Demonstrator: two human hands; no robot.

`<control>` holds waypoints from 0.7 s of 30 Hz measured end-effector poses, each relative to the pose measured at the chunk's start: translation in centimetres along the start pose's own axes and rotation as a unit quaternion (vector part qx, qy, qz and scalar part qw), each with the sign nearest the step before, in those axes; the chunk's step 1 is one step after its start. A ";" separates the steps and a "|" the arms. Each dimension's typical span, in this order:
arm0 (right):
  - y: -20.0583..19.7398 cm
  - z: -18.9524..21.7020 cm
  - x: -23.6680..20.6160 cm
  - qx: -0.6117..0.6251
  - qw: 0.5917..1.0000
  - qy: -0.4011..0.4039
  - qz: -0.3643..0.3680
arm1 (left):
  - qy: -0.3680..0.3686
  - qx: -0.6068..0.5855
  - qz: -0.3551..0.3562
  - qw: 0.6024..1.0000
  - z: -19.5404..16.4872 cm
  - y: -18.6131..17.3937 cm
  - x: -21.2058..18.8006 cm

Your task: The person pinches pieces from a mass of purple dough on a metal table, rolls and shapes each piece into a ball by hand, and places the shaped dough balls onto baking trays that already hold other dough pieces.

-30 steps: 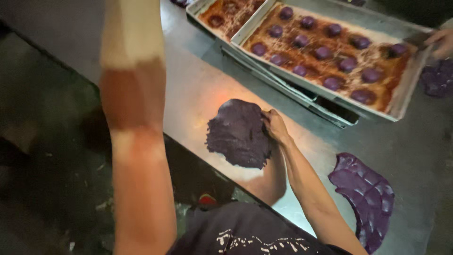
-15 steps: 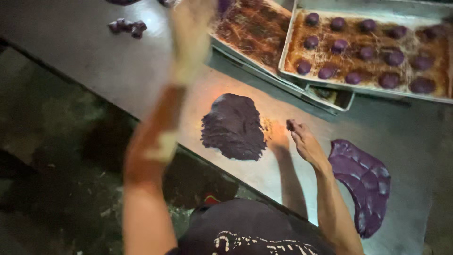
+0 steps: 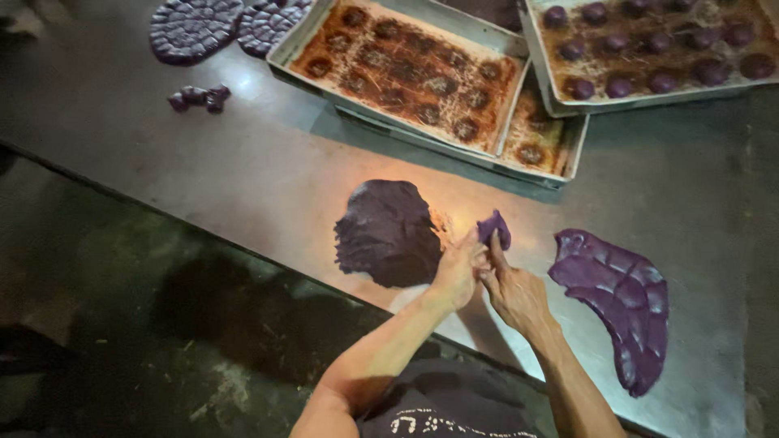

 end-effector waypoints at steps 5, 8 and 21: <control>2.1 -1.0 -0.3 -0.004 1.000 0.009 0.018 | -0.001 0.064 0.003 0.998 0.7 -1.5 -0.5; 2.7 -1.0 -0.4 -0.007 0.999 0.003 0.033 | 0.022 0.113 -0.030 0.993 0.6 -2.8 -0.3; -4.4 -3.4 -3.0 0.438 0.869 -0.015 -0.229 | -0.007 0.173 0.052 0.984 1.5 -0.8 -1.5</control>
Point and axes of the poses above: each hand's wrist, its own x-axis towards the middle knuckle, its own y-axis out of the palm, z = x × y, the point moved 7 cm from there along x, towards the middle knuckle, and after that the axes turned 6 degrees about -z, right-handed, at the moved point
